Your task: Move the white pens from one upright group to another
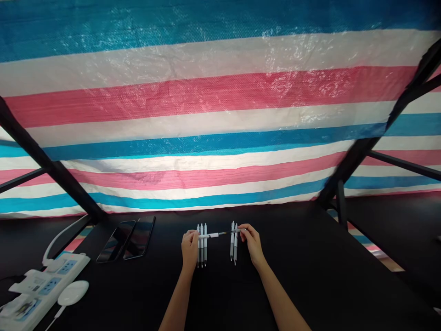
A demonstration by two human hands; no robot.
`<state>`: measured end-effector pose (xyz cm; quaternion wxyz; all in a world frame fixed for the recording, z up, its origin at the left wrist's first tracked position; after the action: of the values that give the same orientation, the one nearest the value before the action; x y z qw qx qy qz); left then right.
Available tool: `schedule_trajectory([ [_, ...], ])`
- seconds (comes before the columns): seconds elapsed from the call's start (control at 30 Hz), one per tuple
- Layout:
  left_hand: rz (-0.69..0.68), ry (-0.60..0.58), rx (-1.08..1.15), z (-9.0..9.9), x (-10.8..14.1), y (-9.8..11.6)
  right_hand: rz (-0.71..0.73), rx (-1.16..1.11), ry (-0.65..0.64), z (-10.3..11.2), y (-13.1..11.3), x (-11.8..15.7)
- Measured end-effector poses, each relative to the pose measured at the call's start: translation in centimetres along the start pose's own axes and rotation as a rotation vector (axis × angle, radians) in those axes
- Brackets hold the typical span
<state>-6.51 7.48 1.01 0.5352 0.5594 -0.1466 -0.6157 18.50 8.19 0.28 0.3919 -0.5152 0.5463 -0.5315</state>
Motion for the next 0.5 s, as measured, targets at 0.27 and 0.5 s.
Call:
schedule_trajectory([
  [0.27,0.007,-0.004,-0.015,-0.05,-0.01,0.04,-0.037,-0.016,-0.014,-0.13,0.05,0.06],
  [0.5,-0.051,-0.083,-0.076,-0.5,-0.05,0.67,-0.046,-0.001,-0.106,-0.87,0.42,-0.03],
])
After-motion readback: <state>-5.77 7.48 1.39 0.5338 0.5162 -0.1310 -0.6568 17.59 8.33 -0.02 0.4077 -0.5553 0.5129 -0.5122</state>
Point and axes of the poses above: each hand's wrist, its own x-axis away from the middle knuckle, its own z-axis out of the back of the hand, y = z × x, the point moved 7 cm from there along -x, towards the middle knuckle, and after that the axes turned 14 degrees about -z, right-handed, at the moved point
